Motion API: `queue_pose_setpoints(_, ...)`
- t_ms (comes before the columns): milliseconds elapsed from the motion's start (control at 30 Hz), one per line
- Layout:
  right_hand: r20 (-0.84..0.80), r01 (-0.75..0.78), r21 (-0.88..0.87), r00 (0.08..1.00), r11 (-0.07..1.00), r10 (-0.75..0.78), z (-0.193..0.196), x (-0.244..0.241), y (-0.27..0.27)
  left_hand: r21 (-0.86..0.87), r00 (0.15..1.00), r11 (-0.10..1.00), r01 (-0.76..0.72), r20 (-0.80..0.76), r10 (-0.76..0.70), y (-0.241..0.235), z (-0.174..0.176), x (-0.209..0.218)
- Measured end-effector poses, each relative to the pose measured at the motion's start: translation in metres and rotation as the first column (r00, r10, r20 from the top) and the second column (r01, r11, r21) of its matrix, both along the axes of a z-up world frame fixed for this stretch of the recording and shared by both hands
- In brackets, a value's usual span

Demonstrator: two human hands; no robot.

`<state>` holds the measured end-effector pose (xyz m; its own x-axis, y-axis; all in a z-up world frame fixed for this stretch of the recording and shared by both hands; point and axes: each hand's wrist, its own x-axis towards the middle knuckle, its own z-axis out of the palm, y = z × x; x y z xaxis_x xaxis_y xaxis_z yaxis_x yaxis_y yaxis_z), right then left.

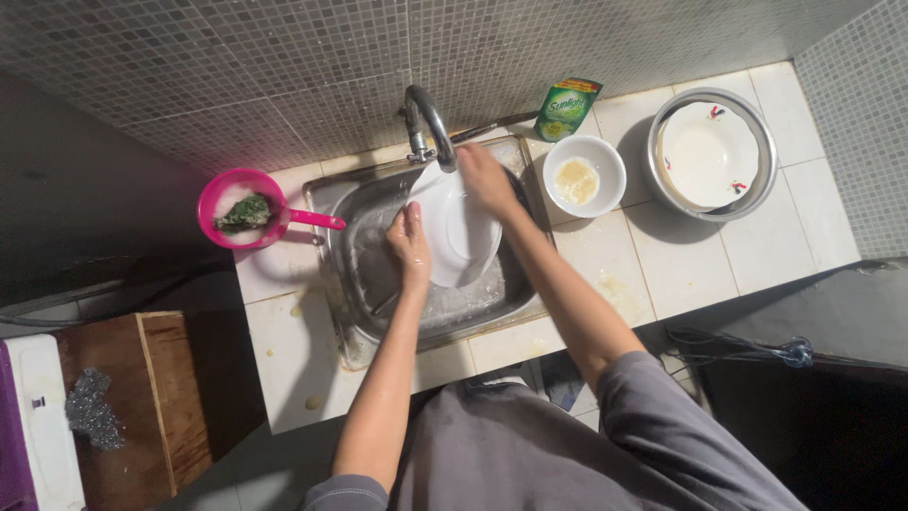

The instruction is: The person washes several white bowls and a metal ladle in a kitchen sink using running water and a pink scrubbing tool. They rinse each item thoroughly and place the cleaned bowls into a metal basin on the countertop. The person finishes by rinsing their hands and turning off the tap.

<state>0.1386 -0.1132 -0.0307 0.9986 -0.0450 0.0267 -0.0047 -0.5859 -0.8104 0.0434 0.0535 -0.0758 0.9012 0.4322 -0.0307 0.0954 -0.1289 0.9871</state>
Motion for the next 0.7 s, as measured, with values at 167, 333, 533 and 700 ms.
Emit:
queue_pose_setpoints(167,-0.283,-0.391,-0.568,0.919,0.725,0.274,0.060,-0.039,0.056,-0.318,0.991,0.939,-0.131,-0.049,0.122,0.006,-0.006,0.028)
queue_pose_setpoints(333,0.325,-0.182,-0.659,0.806,0.730,0.495,0.054,-0.123,0.035,-0.835,0.978,0.509,-0.210,-0.179,0.110,0.007,-0.008,0.028)
queue_pose_setpoints(533,0.073,-0.047,0.487,0.997,0.872,0.013,0.042,-0.088,-0.045,-0.546,0.909,0.746,-0.381,-0.366,0.196,-0.015,-0.040,0.010)
queue_pose_setpoints(700,-0.125,-0.113,0.494,0.972,0.862,0.199,0.068,-0.096,-0.077,-0.628,0.840,0.731,-0.267,-0.524,-0.144,-0.020,-0.056,0.036)
